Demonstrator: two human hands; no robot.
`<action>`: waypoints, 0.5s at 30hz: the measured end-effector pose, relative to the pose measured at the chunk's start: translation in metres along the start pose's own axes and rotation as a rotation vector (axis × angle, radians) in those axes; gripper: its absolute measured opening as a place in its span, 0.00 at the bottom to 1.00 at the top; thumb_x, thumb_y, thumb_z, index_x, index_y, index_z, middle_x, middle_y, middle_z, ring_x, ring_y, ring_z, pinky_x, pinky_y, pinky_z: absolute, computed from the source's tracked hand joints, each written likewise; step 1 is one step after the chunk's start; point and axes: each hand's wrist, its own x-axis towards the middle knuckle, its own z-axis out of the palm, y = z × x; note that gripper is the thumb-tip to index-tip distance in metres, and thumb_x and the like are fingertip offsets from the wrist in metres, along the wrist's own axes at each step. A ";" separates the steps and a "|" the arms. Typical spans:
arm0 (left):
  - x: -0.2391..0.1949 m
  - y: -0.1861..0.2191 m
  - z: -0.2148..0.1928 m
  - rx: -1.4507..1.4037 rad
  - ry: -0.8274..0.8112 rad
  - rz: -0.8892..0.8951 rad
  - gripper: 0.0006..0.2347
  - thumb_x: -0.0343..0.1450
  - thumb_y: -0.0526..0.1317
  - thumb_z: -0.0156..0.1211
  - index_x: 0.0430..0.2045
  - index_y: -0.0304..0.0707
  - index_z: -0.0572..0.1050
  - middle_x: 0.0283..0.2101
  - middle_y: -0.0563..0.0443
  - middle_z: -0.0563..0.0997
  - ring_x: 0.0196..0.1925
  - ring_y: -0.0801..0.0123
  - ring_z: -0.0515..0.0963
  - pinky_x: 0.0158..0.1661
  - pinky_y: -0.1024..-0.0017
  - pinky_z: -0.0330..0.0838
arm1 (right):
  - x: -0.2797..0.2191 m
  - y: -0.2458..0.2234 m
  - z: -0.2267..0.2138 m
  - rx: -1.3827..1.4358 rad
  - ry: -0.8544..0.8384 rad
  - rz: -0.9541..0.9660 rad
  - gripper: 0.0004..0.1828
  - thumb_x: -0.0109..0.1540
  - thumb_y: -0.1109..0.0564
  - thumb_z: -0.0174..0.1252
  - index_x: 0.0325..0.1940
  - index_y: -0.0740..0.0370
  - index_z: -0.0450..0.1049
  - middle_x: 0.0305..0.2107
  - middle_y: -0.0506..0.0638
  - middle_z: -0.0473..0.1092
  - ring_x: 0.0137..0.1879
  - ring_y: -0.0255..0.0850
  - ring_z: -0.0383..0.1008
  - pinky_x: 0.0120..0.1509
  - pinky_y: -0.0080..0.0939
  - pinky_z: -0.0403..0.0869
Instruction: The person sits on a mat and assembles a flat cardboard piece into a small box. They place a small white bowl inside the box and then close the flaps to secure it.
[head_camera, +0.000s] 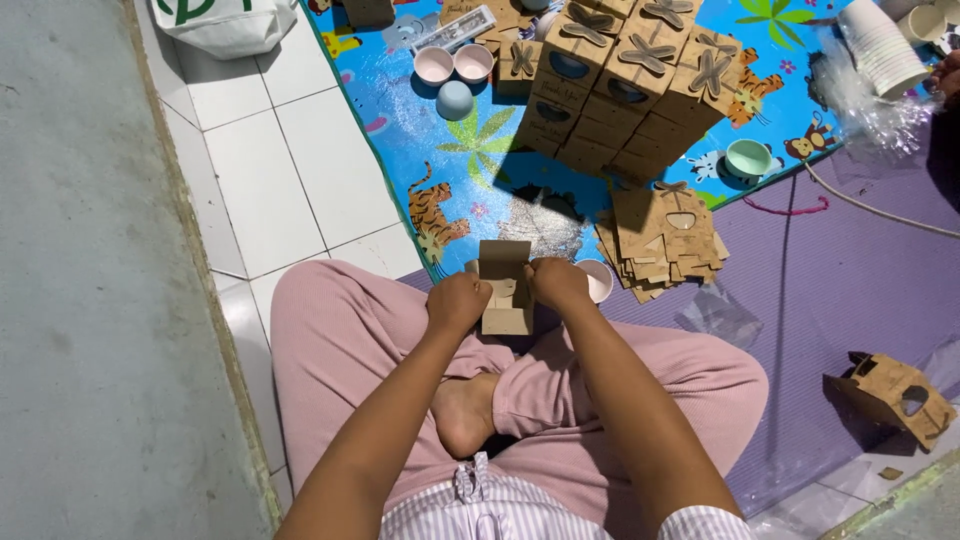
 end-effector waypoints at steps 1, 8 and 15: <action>0.000 0.000 0.000 0.000 0.000 0.000 0.15 0.68 0.49 0.49 0.17 0.36 0.74 0.26 0.35 0.79 0.39 0.36 0.81 0.42 0.45 0.75 | 0.001 0.001 0.001 0.000 0.000 0.000 0.24 0.68 0.41 0.43 0.50 0.54 0.81 0.43 0.62 0.79 0.57 0.61 0.77 0.60 0.61 0.75; -0.002 0.005 -0.007 -0.068 0.050 -0.106 0.14 0.66 0.49 0.51 0.14 0.41 0.70 0.22 0.41 0.76 0.36 0.42 0.82 0.39 0.51 0.76 | -0.007 -0.005 -0.005 0.007 0.001 -0.036 0.23 0.65 0.42 0.46 0.48 0.54 0.82 0.42 0.62 0.79 0.57 0.61 0.77 0.60 0.62 0.75; -0.011 0.024 -0.037 -0.206 0.052 -0.148 0.21 0.74 0.55 0.48 0.16 0.39 0.67 0.20 0.42 0.72 0.32 0.46 0.80 0.37 0.56 0.75 | -0.023 -0.018 -0.017 0.078 0.065 -0.058 0.23 0.67 0.43 0.44 0.43 0.57 0.81 0.37 0.64 0.78 0.52 0.63 0.78 0.56 0.61 0.76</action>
